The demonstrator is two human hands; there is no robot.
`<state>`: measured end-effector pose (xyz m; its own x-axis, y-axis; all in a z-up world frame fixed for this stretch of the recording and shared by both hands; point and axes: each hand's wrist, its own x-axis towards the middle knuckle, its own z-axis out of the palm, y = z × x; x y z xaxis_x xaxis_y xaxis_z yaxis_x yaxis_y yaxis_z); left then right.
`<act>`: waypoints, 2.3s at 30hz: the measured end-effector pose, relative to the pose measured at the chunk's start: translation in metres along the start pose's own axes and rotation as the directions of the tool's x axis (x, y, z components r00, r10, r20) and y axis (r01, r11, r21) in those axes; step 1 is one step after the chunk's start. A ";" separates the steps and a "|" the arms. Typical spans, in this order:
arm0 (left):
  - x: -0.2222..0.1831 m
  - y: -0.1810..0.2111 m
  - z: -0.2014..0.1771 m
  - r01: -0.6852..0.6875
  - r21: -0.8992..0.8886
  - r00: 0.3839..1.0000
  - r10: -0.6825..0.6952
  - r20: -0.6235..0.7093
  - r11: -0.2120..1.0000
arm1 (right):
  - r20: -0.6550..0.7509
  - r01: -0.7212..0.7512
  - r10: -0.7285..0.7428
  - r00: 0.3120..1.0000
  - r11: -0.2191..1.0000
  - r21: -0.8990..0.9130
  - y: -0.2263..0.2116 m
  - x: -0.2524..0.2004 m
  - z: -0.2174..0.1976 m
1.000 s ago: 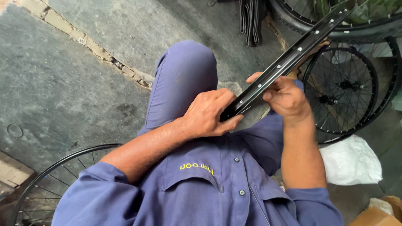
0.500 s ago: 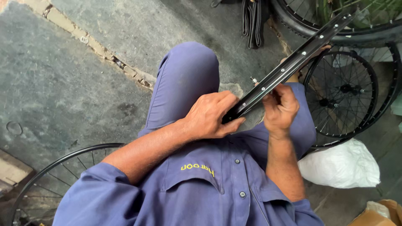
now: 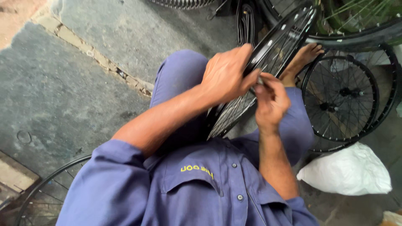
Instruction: The person inserts metal spokes into the holes of a bicycle wheel rim by hand, positioning the rim on their lap while sitting on the floor.
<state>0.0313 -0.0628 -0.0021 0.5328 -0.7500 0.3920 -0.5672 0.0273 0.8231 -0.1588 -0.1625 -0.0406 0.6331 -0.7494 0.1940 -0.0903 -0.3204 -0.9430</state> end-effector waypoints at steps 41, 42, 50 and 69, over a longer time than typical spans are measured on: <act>-0.092 0.008 -0.028 0.002 -0.159 1.000 0.003 0.031 0.987 | 0.220 0.486 -0.434 0.874 0.779 -0.396 -0.070 0.028 0.040; -0.090 0.007 -0.028 0.001 -0.157 1.000 0.003 0.023 0.988 | 0.172 0.124 -0.110 0.979 0.990 -0.072 -0.067 0.031 0.032; -0.095 0.001 -0.022 -0.071 -0.127 0.997 0.072 0.009 0.989 | 0.272 -0.080 -0.010 0.962 0.945 0.318 -0.020 0.033 0.027; -0.091 0.003 -0.021 -0.052 -0.150 0.998 0.057 0.033 0.987 | 0.188 0.532 -0.552 0.812 0.568 -0.628 -0.043 0.030 0.045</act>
<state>-0.0062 0.0192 -0.0265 0.4785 -0.7684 0.4249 -0.4931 0.1653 0.8541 -0.1013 -0.1455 -0.0063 0.7090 -0.3227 0.6270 -0.1974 -0.9444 -0.2628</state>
